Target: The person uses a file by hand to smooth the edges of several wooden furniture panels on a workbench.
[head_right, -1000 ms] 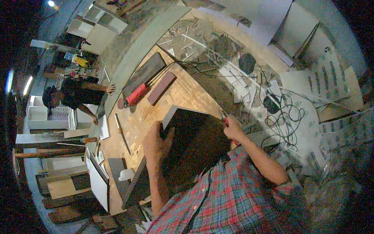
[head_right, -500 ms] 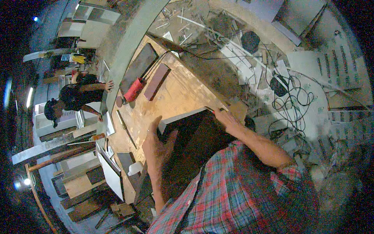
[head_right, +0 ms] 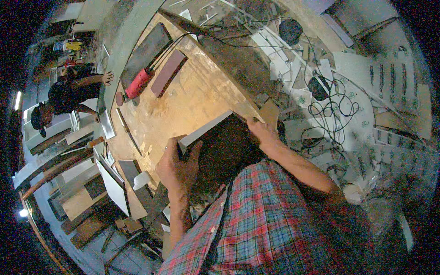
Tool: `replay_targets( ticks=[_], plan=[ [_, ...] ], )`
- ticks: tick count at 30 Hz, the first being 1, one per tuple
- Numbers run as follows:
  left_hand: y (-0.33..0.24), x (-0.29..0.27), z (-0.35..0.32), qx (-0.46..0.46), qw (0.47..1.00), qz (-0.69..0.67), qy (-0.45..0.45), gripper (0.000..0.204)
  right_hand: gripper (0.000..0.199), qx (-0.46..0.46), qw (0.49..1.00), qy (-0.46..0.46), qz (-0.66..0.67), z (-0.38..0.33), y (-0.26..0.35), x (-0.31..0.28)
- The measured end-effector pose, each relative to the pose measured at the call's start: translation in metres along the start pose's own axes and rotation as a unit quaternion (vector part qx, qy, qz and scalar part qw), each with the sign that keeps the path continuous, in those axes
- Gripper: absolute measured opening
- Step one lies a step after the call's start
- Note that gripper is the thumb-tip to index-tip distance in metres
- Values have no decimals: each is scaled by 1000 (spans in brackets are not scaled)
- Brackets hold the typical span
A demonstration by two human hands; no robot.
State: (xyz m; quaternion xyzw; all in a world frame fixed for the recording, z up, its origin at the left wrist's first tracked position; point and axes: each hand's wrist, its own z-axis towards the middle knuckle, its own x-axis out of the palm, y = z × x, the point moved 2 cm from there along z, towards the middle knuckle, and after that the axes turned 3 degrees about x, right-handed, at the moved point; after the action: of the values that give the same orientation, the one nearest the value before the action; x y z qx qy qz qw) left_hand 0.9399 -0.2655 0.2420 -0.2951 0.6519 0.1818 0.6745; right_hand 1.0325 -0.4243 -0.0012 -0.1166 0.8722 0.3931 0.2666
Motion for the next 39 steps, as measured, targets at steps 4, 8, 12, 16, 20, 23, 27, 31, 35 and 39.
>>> replay_targets(
  ticks=[4, 8, 12, 16, 20, 23, 27, 31, 35, 39],
  plan=[
    [-1, 0, 2, 9, 1000, 4, -8, 31, 45, 18, 999, 3, -47, 6, -2, -1],
    [1, 5, -4, 10, 1000, 5, -24, 31, 32, -35, 989, -100, -99, -5, 7, -16],
    [-5, 5, -5, 24, 999, 22, -26, 32, 36, 69, 997, -2, -32, 24, 30, -18],
    [-4, 6, -10, 17, 999, 15, -29, 31, 43, -34, 999, -38, 18, 9, 25, -16],
    [-5, 3, -4, 13, 999, 23, -34, 31, 55, -1, 998, -27, 59, -6, 5, 5],
    [-5, 4, -7, 19, 999, 17, -33, 31, 58, -33, 999, -22, -6, -15, -2, -2],
    [-7, 7, -12, 19, 999, 21, -35, 31, 42, 32, 997, 15, -65, -4, 23, -26],
    [-11, 5, -14, 39, 998, 33, -44, 30, 33, 0, 996, -47, -79, 24, 23, -7],
    [-9, 10, -17, 36, 998, 22, -43, 30, 31, -13, 995, -48, -84, 32, 18, 3],
    [-13, 8, -22, 31, 997, 42, -49, 29, 30, -47, 996, -71, -36, 12, 14, -8]
  ],
)
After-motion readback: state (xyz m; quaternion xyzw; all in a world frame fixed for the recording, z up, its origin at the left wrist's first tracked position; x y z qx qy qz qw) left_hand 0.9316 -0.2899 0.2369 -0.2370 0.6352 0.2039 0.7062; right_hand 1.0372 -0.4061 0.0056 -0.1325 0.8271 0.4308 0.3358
